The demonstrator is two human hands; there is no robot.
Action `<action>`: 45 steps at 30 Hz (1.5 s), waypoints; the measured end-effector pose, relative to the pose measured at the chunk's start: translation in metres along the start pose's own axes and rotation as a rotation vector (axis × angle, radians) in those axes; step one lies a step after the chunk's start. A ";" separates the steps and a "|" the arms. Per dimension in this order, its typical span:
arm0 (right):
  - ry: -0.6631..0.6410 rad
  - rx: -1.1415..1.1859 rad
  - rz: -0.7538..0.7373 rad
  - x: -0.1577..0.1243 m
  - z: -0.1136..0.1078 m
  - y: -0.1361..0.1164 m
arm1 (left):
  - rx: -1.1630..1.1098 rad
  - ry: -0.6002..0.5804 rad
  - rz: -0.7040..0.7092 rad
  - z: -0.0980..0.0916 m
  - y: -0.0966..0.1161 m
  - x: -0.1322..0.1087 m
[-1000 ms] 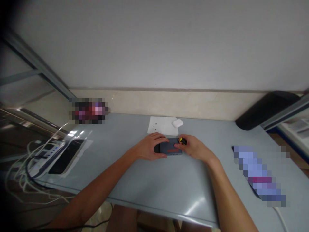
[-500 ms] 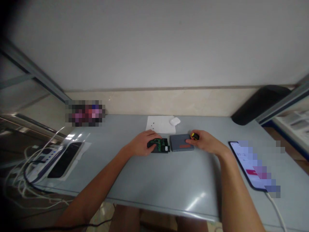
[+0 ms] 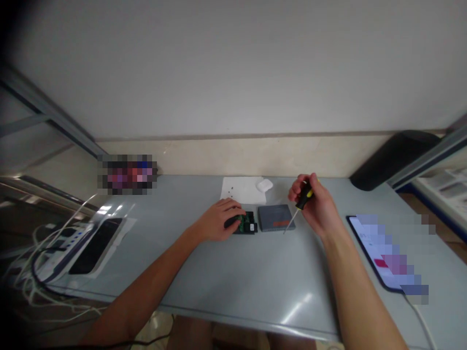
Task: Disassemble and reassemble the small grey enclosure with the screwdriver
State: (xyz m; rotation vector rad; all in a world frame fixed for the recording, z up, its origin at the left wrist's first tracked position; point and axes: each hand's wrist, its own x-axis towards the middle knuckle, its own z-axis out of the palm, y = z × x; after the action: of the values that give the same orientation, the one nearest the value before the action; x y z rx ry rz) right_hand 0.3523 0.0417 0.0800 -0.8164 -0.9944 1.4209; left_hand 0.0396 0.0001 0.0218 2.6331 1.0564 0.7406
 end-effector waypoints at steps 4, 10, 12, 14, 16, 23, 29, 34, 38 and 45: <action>0.091 0.016 0.030 0.006 0.007 0.015 | -0.014 -0.033 -0.010 0.004 0.007 0.000; 0.232 -0.005 0.043 0.010 0.010 0.031 | -0.015 -0.082 -0.009 0.007 0.010 0.000; 0.224 -0.016 0.067 0.009 0.012 0.032 | -0.017 -0.094 -0.014 0.007 0.009 0.000; 0.210 -0.021 0.077 0.007 0.016 0.032 | -0.021 -0.098 -0.021 0.007 0.009 0.000; 0.189 -0.035 0.066 0.005 0.020 0.032 | -0.024 -0.096 -0.025 0.007 0.009 0.001; 0.069 -0.169 -0.014 0.000 0.022 0.039 | -0.050 -0.111 -0.070 0.008 0.009 0.003; 0.024 -0.292 -0.081 -0.003 0.023 0.038 | -0.074 -0.101 -0.147 0.009 0.009 0.004; -0.036 -0.380 -0.101 -0.009 0.030 0.033 | -0.077 -0.069 -0.134 0.012 0.009 0.004; -0.057 -0.439 -0.104 -0.013 0.033 0.033 | -0.077 -0.072 -0.131 0.012 0.008 0.004; -0.105 -0.512 -0.096 -0.020 0.041 0.031 | -0.090 -0.085 -0.101 0.013 0.006 0.005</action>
State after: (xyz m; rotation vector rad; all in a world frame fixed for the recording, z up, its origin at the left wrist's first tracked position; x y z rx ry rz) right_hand 0.3048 0.0180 0.0668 -1.0531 -1.4915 1.1468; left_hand 0.0532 -0.0012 0.0150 2.4920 1.0972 0.6338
